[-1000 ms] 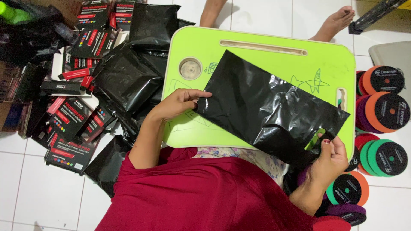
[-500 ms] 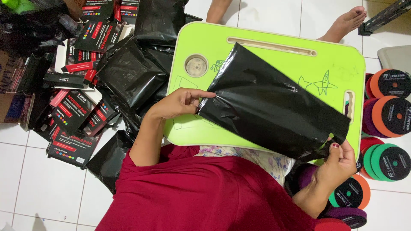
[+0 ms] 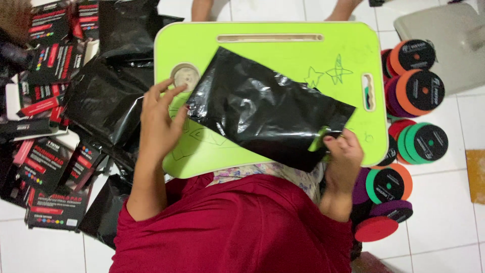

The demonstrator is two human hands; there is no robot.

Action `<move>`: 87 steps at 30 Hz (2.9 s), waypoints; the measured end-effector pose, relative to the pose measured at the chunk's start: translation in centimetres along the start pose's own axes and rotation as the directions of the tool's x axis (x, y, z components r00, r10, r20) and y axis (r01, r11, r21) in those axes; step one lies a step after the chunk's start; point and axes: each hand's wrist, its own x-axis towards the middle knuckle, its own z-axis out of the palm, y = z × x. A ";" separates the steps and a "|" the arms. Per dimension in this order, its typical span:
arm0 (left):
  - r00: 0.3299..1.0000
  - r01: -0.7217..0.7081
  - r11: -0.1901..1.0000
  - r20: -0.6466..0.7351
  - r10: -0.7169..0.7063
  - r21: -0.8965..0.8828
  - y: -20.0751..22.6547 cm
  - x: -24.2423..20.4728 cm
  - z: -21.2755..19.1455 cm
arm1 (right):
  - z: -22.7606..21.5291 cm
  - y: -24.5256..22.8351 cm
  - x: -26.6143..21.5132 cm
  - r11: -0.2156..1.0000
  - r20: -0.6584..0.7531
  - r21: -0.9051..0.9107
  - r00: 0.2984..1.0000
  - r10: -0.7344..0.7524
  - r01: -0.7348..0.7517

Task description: The person sits on the floor and packs a polishing pad into a black shipping bag. They first clean the pad with a brush, then place the pad and its box into the bag, and finally seal the bag.

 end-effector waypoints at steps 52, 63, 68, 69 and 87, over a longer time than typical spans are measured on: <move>0.977 0.207 0.646 0.121 -0.175 -0.735 3.3 -2.6 11.5 | 13.7 -14.7 7.8 0.324 0.773 -0.624 0.501 0.388 0.711; 0.968 0.251 0.612 0.183 -0.173 -0.750 3.2 -3.0 13.8 | 12.5 -13.8 8.3 0.561 0.842 -0.507 0.516 0.158 0.655; 0.972 0.235 0.625 0.170 -0.163 -0.744 3.1 -3.3 13.9 | 12.4 -13.4 8.2 0.564 0.846 -0.487 0.522 0.114 0.666; 0.975 0.221 0.630 0.162 -0.151 -0.745 3.0 -3.4 14.0 | 12.4 -13.4 8.2 0.563 0.847 -0.483 0.521 0.105 0.671; 0.986 0.168 0.691 0.107 -0.131 -0.704 3.6 -3.8 14.1 | 12.3 -14.3 6.4 0.483 0.841 -0.495 0.539 0.055 0.723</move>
